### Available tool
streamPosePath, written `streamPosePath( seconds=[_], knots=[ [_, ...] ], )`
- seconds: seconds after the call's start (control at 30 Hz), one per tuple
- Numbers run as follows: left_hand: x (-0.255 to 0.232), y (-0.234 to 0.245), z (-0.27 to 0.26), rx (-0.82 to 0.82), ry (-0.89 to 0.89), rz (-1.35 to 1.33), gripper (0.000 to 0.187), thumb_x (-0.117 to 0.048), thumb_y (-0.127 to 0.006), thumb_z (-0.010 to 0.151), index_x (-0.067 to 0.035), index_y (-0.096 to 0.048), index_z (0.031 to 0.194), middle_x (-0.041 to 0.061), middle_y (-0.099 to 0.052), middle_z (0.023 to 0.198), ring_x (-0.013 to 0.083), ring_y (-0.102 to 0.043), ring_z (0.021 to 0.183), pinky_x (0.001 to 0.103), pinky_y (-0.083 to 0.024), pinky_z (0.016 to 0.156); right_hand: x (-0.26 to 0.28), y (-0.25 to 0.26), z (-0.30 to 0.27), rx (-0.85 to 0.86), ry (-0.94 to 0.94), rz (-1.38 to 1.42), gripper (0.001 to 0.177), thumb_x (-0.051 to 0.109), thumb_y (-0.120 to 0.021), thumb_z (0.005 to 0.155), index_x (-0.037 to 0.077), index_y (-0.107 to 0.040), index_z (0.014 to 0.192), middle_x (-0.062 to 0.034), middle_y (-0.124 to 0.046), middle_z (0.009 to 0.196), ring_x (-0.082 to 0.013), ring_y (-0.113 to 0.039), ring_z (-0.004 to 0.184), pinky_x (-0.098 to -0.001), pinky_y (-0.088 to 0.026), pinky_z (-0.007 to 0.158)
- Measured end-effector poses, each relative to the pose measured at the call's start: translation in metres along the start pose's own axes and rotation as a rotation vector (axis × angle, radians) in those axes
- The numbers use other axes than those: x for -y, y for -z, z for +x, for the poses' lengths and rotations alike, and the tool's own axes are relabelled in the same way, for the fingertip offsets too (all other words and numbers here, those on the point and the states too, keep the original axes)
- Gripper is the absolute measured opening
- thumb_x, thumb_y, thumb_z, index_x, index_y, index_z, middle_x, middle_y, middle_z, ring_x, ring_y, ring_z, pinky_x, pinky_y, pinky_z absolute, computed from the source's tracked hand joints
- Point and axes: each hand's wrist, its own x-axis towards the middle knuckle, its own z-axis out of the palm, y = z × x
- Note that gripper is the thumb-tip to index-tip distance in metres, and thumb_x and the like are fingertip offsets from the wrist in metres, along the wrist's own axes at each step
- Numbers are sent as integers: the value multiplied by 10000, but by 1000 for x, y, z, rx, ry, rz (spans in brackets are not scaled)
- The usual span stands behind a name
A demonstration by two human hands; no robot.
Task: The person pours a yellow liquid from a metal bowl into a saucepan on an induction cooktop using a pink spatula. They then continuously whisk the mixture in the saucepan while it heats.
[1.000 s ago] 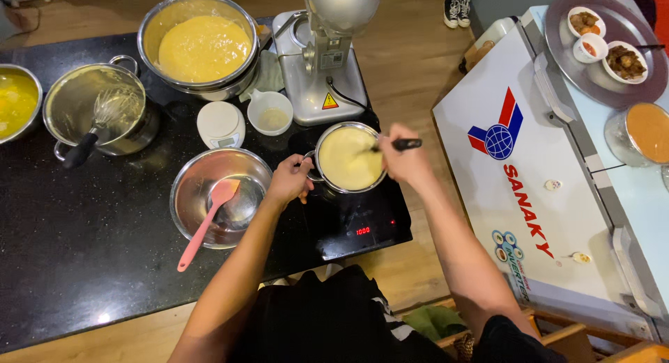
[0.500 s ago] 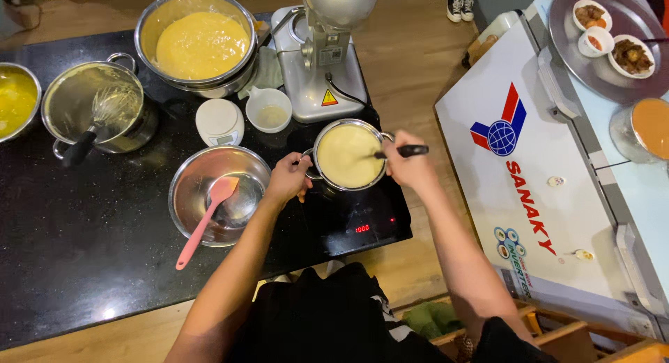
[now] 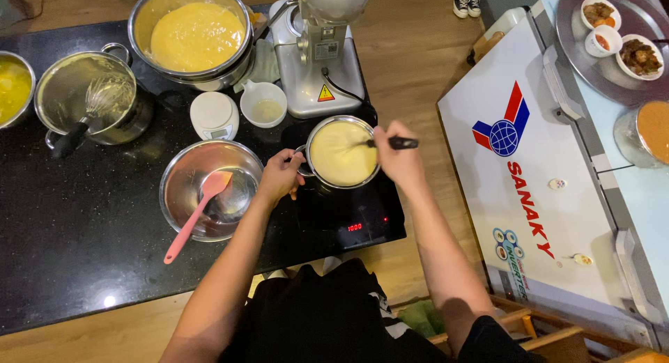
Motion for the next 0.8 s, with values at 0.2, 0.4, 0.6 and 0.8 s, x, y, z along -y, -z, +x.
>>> streamPosePath(
  seconds=[0.2, 0.4, 0.6, 0.8],
  knots=[
    [2, 0, -1, -20, -23, -14, 253, -266, -673, 1148, -57, -809, 1191, 222, -756, 683, 232, -624, 409, 380, -602, 327, 21, 26, -4, -104, -28, -197, 390, 327, -754, 1090, 110, -561, 830, -200, -620, 674, -434, -702, 780, -512, -512, 741],
    [12, -2, -2, -55, -40, -70, 267, -286, -669, 1161, -61, -808, 1196, 220, -728, 684, 234, -617, 428, 392, -607, 345, 15, 12, -2, 255, 14, -31, 410, 308, -757, 1084, 135, -578, 758, -35, -635, 526, -225, -672, 572, -320, -524, 674],
    [12, -13, -18, -209, -80, -73, 389, -411, -706, 1162, -35, -802, 1187, 205, -747, 728, 241, -621, 393, 349, -595, 360, 0, 6, 22, 298, 63, -7, 351, 236, -720, 1100, 114, -604, 791, -85, -685, 583, -252, -709, 643, -332, -548, 729],
    [19, -18, -36, -398, -68, 13, 401, -397, -684, 1183, -7, -755, 1243, 154, -788, 817, 222, -694, 458, 328, -602, 410, 19, 19, 34, 165, 55, -82, 364, 358, -714, 1116, 175, -613, 817, -103, -657, 580, -299, -765, 684, -372, -556, 696]
  ],
)
